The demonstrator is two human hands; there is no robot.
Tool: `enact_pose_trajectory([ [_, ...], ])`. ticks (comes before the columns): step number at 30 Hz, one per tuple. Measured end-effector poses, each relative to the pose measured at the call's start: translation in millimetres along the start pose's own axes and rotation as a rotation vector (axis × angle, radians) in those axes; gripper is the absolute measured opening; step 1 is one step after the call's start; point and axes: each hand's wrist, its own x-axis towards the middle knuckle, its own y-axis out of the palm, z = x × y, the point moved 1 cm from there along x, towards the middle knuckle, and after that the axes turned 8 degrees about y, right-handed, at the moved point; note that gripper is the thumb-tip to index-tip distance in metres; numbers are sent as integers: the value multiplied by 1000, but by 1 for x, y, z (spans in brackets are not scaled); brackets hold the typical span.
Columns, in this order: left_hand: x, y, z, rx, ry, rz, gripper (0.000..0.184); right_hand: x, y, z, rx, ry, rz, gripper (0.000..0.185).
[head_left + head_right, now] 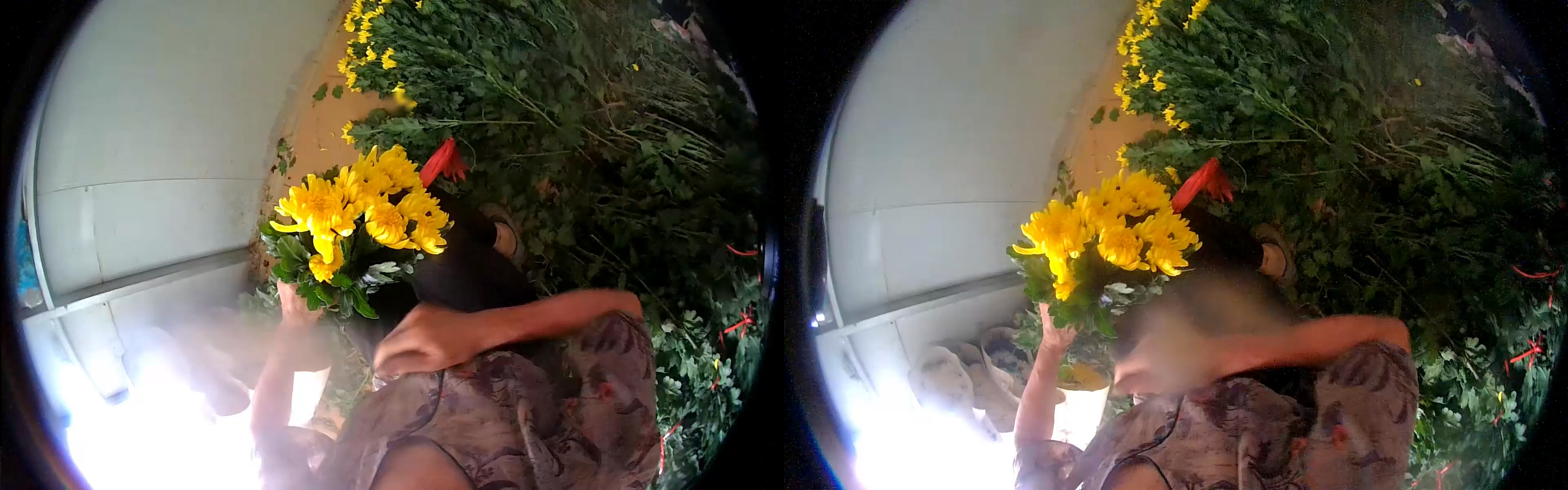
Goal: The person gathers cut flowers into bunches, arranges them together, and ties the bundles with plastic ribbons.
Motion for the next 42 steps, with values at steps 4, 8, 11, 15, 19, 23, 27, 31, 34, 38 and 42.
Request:
enact_pose_trajectory([
  [4,15,-8,7,340,55,182,44,-60,-73,-43,1,408,-838,45],
  [8,46,9,-5,-22,-317,252,99,-42,-81,-124,447,278,-865,74],
  [11,69,20,-37,546,133,357,110,-25,-76,-128,375,369,-717,78],
  [15,80,24,-38,491,47,304,114,-29,-119,-36,-672,91,-861,67],
  [19,82,24,-50,443,60,310,119,4,-68,-11,-1013,-93,-423,56],
  [23,75,21,-58,404,175,135,122,23,-65,-29,-1214,160,-285,55],
  [27,69,21,-64,416,170,123,117,12,-60,-29,-974,252,-244,49],
  [31,66,23,-62,474,198,62,114,24,-69,-31,-834,458,-440,46],
  [34,66,20,-65,440,151,95,114,43,-72,-19,-999,458,-425,45],
  [38,65,21,-66,448,144,94,112,56,-76,-17,-1147,471,-358,43],
  [42,61,18,-66,535,269,116,110,54,-78,-20,-1160,439,-379,37],
])
